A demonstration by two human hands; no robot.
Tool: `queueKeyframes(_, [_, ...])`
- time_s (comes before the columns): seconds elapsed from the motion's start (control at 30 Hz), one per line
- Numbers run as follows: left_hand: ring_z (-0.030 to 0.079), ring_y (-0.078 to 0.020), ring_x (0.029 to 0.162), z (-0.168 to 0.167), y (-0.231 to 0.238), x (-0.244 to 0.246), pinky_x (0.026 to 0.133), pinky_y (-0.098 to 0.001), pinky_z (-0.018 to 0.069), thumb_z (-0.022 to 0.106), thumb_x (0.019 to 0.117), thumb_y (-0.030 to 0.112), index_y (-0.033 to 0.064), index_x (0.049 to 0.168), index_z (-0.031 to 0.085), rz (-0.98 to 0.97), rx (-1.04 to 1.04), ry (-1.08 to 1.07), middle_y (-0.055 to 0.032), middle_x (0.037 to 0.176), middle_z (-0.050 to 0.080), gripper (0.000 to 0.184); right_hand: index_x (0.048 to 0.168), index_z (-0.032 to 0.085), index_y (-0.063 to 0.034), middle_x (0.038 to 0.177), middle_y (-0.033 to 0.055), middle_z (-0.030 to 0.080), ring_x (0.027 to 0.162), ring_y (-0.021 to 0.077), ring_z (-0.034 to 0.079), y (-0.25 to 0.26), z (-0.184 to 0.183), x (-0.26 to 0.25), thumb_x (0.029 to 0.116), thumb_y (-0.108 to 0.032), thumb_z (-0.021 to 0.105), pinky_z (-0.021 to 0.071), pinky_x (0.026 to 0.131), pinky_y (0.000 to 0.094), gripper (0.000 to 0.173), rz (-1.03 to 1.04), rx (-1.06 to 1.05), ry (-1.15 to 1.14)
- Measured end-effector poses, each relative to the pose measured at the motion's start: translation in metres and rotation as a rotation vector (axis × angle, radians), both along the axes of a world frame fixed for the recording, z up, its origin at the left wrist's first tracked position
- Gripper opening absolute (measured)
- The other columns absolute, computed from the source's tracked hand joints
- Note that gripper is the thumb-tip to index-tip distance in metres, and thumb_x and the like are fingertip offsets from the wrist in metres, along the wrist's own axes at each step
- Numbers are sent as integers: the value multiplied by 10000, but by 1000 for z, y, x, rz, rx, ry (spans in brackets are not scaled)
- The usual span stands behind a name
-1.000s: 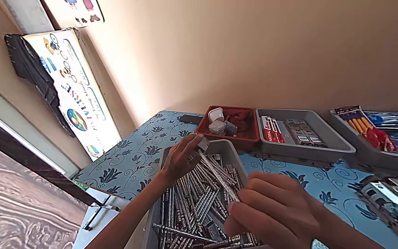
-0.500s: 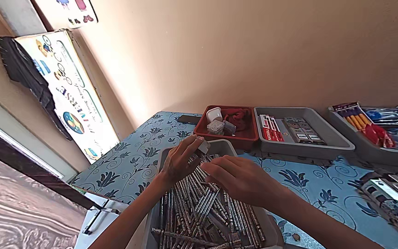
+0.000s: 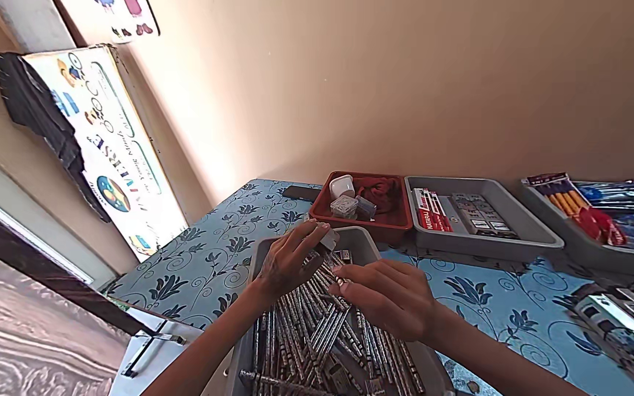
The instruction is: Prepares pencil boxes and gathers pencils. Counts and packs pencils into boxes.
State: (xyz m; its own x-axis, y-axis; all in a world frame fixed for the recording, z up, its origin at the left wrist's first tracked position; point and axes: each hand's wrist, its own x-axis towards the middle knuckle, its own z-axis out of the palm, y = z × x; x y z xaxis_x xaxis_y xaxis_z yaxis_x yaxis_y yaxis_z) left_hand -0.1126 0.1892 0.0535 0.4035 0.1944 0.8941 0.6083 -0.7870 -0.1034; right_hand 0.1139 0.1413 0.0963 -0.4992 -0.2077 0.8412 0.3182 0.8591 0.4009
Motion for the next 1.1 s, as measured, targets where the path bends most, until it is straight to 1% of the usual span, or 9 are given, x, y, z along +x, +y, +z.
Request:
queueKeyframes(0.03, [695,-263,1067,0,0,0,888,-324,558,615,944,150,-18,1301,598,4,5,2,-245,1246,662,395,1075,589,-80,969,112,738,680,188,629,0,0,1,1034,-131,600,485,621,273,65,-4,16,-4])
queueKeyframes(0.1, [698,-252,1039,0,0,1,862,-312,560,610,949,157,-12,1306,597,15,20,-4,-239,1229,667,395,1079,589,-81,974,111,740,674,186,624,0,-1,1,1036,-137,598,481,618,276,72,-21,35,-8])
queueKeyframes(0.27, [715,-263,1014,-2,4,2,822,-332,578,639,965,187,-30,1310,597,56,15,-71,-245,1222,675,410,1065,632,-70,976,104,752,620,169,582,6,-1,-15,1027,-150,608,442,578,267,91,-39,53,81])
queueKeyframes(0.4, [707,-242,1013,-2,2,2,834,-306,569,674,966,217,-9,1316,593,77,44,-73,-231,1213,674,425,1064,604,-70,983,103,743,614,169,550,2,-1,-11,1038,-144,584,421,575,275,81,-56,69,87])
queueKeyframes(0.57, [714,-268,1029,0,0,4,835,-335,574,644,964,192,-11,1295,615,74,25,-39,-235,1203,687,390,1063,611,-80,1002,98,746,601,167,540,6,-4,-11,1038,-146,575,416,566,273,79,-65,54,93])
queueKeyframes(0.7, [708,-256,1056,0,-1,3,862,-316,564,627,978,204,-2,1293,616,86,45,-24,-230,1199,691,377,1069,610,-70,973,109,734,601,172,526,2,1,-9,1029,-124,591,400,560,281,69,-69,106,89])
queueKeyframes(0.8, [712,-255,1004,-1,0,4,823,-310,566,608,970,185,-11,1288,618,84,64,-21,-232,1186,691,373,1068,605,-74,972,107,735,603,170,523,-1,1,-9,1024,-114,602,398,565,284,60,-75,107,87])
queueKeyframes(1.0, [700,-258,1080,0,-3,4,875,-320,558,594,975,174,-5,1286,615,68,59,1,-231,1197,692,360,1031,651,-76,972,105,752,580,166,525,11,-11,-15,1022,-114,602,400,554,281,63,-90,111,77])
queueKeyframes(1.1, [697,-262,1106,1,-3,5,898,-321,552,563,969,148,-9,1272,620,68,66,13,-232,1191,698,346,1077,717,-82,1039,104,765,601,173,554,15,-14,-17,1029,-153,593,418,561,282,150,-142,52,60])
